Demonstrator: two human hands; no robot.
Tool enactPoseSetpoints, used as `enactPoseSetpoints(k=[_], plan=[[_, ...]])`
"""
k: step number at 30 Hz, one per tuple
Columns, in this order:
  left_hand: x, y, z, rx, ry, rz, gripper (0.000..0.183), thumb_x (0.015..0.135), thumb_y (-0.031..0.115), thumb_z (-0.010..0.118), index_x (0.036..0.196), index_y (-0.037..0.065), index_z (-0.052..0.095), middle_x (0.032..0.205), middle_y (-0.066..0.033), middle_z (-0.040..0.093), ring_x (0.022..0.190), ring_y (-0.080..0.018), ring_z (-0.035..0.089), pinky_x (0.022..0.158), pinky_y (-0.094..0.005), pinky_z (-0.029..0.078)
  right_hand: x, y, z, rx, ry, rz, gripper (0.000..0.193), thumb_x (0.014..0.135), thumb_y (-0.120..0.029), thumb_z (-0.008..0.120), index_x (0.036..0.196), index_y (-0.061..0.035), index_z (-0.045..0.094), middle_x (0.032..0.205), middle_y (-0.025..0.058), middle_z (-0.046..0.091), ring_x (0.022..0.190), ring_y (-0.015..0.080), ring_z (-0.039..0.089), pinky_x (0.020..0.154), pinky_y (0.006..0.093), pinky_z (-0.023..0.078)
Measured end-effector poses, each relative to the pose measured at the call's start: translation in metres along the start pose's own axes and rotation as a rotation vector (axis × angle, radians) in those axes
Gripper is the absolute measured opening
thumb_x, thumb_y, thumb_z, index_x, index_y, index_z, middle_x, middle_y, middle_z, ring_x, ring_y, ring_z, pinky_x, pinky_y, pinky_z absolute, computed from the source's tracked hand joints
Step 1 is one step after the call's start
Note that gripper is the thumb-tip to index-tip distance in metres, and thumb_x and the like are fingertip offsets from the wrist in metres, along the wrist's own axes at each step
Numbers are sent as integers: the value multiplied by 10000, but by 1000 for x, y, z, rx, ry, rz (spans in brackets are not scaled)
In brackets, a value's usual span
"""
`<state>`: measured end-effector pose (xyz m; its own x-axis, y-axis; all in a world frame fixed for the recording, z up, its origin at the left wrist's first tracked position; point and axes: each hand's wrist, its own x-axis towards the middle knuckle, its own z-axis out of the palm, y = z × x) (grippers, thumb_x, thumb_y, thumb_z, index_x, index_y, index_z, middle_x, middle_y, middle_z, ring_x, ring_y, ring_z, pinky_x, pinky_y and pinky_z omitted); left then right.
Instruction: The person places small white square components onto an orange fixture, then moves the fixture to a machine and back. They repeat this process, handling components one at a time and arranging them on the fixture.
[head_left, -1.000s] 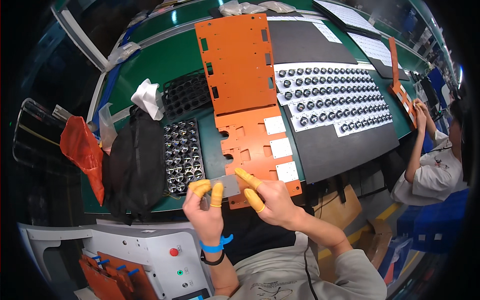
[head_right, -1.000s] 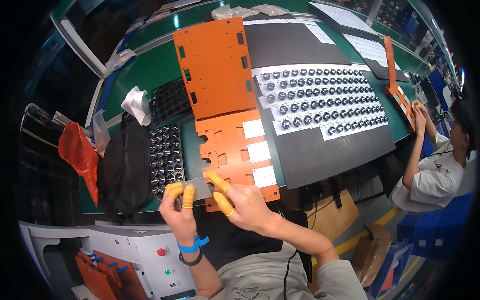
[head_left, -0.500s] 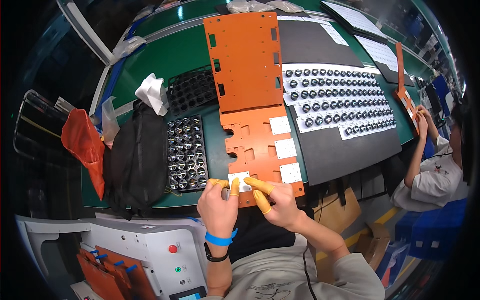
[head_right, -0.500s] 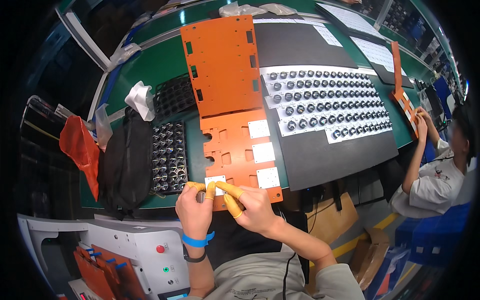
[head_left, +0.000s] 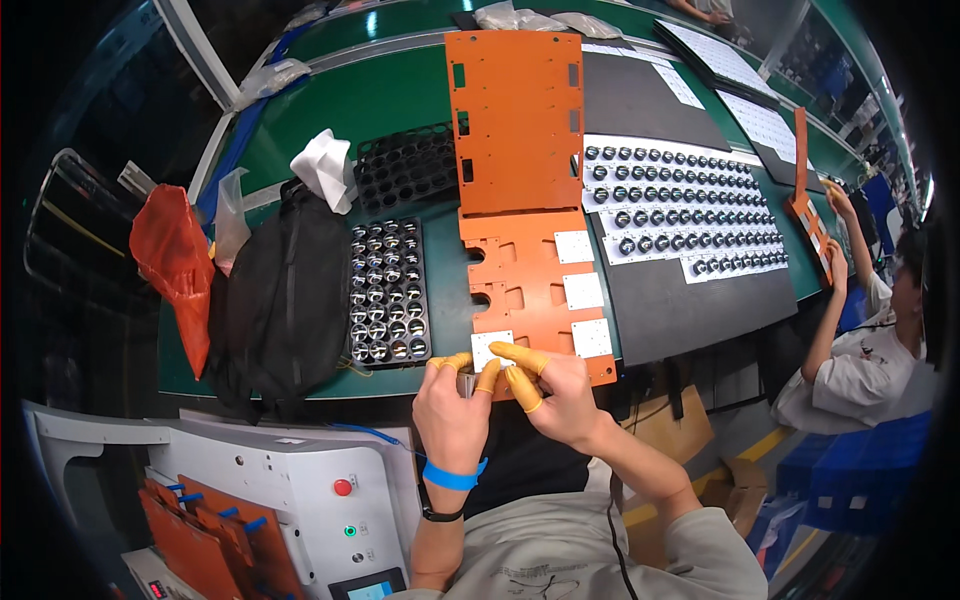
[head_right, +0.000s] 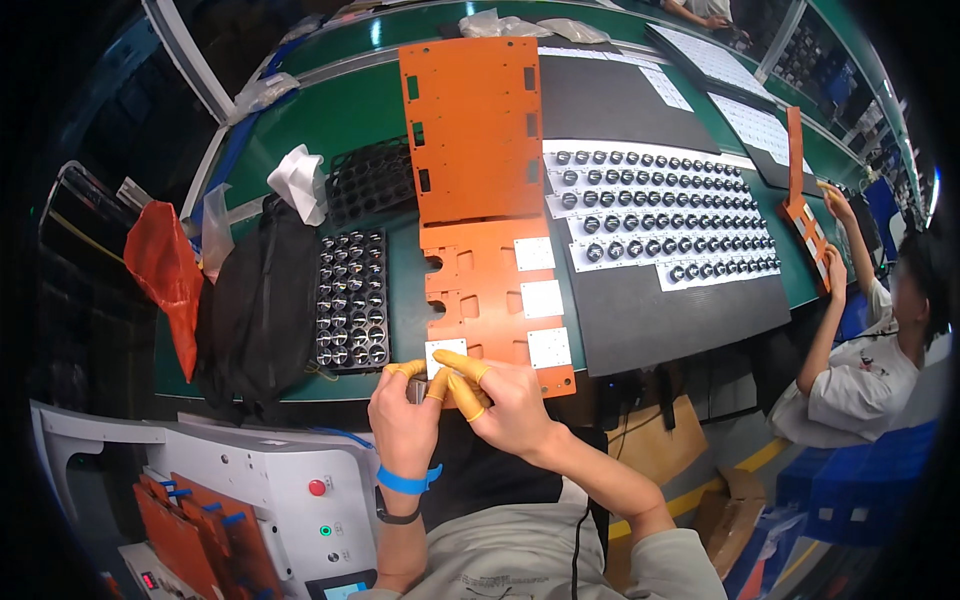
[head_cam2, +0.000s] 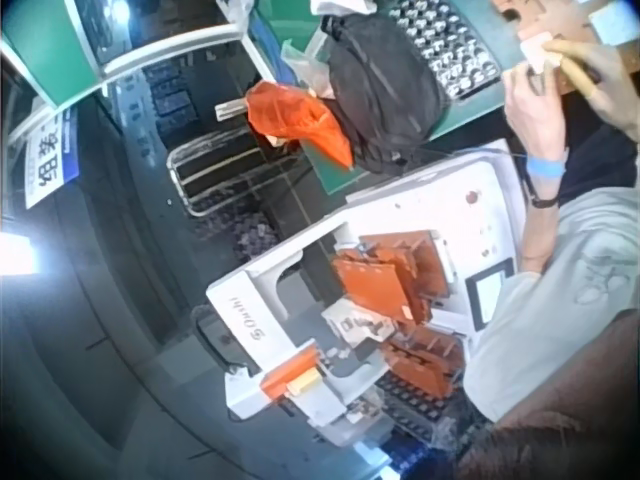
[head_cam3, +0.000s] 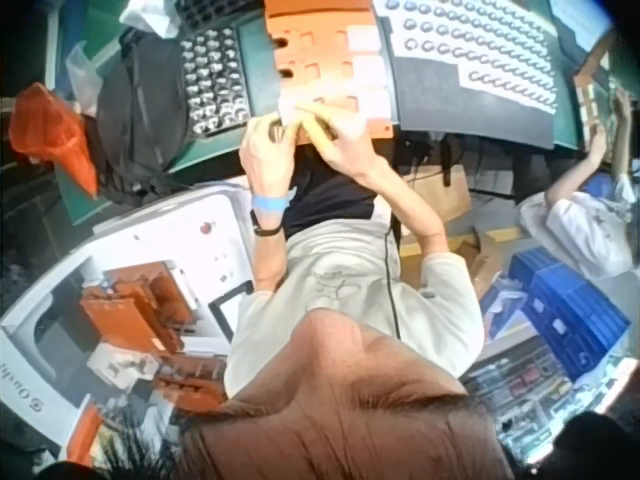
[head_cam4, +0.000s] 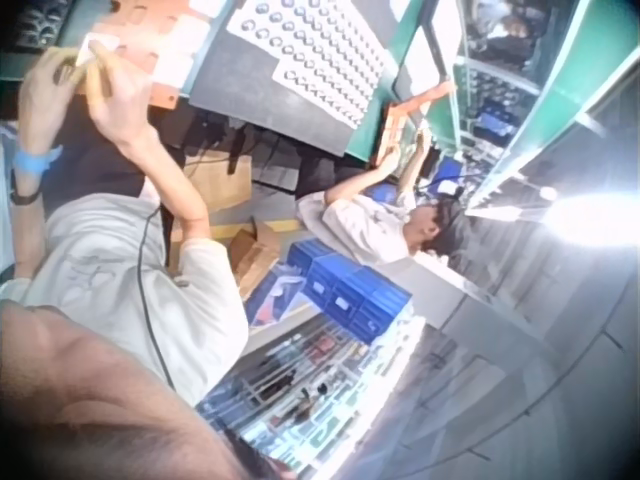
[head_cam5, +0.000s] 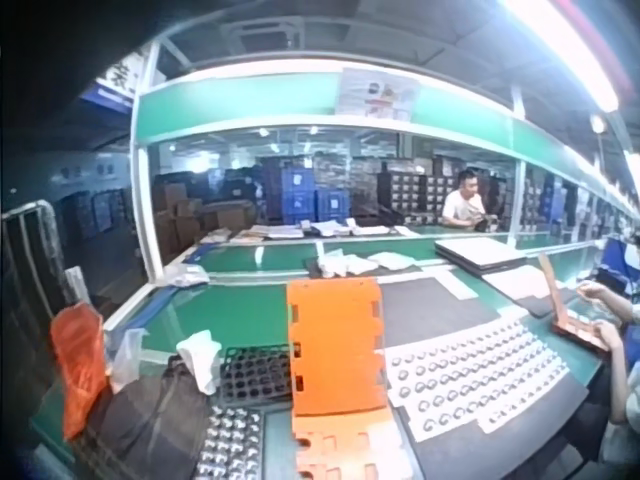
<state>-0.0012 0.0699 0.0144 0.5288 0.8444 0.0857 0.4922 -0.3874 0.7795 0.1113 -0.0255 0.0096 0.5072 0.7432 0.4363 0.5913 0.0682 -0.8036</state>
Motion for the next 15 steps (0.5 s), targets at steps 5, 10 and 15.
enactPoseSetpoints(k=[5, 10, 15], plan=[[-19, -6, -11, -82, 29, -7, 319, 816, 112, 784, 1090, -16, 682, 971, -153, 636, 804, -306, 632, 725, -381, 507, 20, -11, 8, -33, -56, -75, 302, 866, -32, 694, 1167, -11, 701, 698, 121, 643, 566, 236, 614, 523, 343, 467], [-43, -22, -30, -339, 36, 3, 246, 836, 50, 755, 1058, -14, 673, 939, -56, 572, 795, -155, 528, 711, -274, 444, 70, -21, 24, -242, -204, -4, 223, 875, -121, 703, 1069, -11, 713, 739, 150, 667, 615, 307, 643, 576, 418, 488], [-54, -41, -66, -1228, -473, -202, 353, 764, -28, 630, 1115, 4, 615, 872, 18, 402, 716, -60, 350, 643, -206, 311, 112, -1, 57, -421, -265, -75, 277, 877, -222, 721, 1047, -4, 718, 634, 139, 621, 577, 335, 615, 557, 442, 467]])
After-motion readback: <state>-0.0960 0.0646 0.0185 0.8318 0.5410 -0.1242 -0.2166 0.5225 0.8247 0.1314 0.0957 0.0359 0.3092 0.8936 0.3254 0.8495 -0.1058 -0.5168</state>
